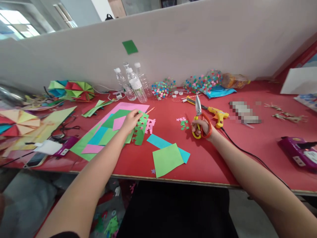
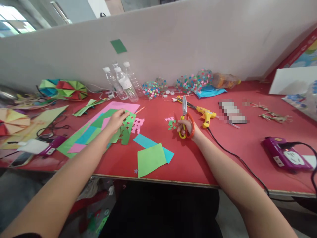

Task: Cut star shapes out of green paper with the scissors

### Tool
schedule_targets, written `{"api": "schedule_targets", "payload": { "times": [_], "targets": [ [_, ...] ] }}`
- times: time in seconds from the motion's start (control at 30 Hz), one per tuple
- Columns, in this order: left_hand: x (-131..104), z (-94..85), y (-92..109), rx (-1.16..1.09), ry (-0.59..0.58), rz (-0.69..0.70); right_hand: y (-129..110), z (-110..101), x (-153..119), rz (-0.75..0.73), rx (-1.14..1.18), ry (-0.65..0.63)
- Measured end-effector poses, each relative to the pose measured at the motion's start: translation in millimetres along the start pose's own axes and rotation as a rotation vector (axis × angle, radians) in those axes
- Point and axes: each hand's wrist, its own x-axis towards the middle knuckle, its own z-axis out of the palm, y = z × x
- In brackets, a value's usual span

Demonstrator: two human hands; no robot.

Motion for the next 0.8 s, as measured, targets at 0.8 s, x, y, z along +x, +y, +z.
{"api": "schedule_targets", "payload": {
  "times": [0.8],
  "targets": [
    [-92.4, 60.4, 87.3, 0.387, -1.036, 0.338, 5.0, -2.1, 4.3, -0.002, 0.002, 0.046]
  ]
}}
